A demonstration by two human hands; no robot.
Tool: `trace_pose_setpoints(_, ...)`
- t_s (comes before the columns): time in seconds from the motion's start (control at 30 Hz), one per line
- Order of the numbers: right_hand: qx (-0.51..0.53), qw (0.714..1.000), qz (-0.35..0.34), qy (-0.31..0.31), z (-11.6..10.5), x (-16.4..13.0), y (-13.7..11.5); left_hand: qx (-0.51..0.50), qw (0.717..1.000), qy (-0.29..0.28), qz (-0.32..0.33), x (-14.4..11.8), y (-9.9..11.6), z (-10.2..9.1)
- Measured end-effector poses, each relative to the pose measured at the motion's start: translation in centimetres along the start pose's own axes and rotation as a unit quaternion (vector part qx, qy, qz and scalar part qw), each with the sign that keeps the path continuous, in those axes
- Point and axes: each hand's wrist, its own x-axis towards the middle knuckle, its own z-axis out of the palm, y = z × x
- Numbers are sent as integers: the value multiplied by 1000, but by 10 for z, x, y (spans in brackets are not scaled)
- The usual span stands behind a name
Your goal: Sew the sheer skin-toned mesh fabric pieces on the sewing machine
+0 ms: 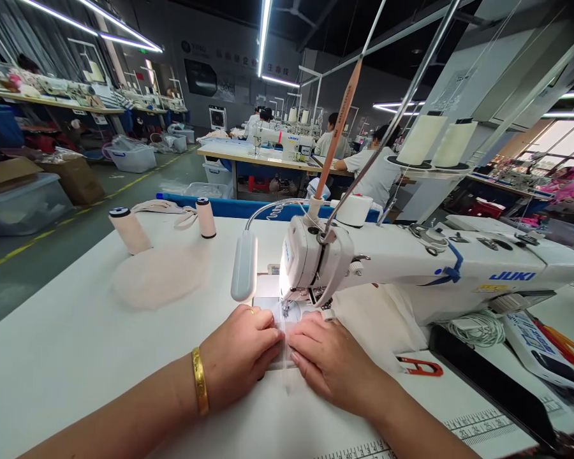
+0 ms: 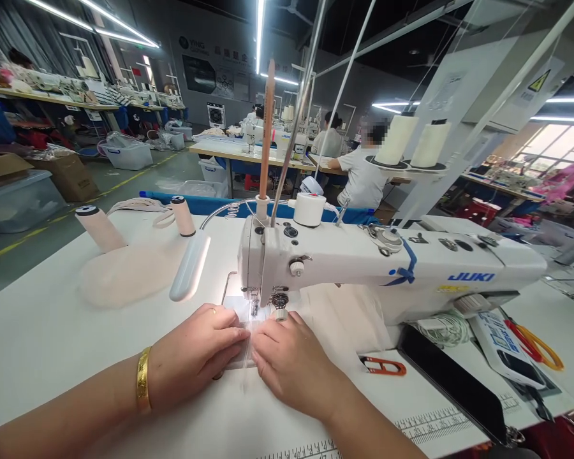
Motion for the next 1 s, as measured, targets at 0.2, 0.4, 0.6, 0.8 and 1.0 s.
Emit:
trace_pose_setpoints(0.2,-19,999,21,-17,-2,-6,1,-15,999,25,33,-1,7,3)
trace_pose_setpoints(0.4,-18,1000,23,-9,-1,-5,2,-9,999,37,18,-4,9,5)
trace_pose_setpoints(0.6,-32,999,28,17,3,-1,6,12,999,32,2,0,6,7)
trace_pose_setpoints(0.8,-59,997,52,20,8,2,11,41,999,14,-16,7,-3,7)
trace_pose_setpoints(1.0,-50,996,32,63,8,-1,12,26,998,60,19,4,0,7)
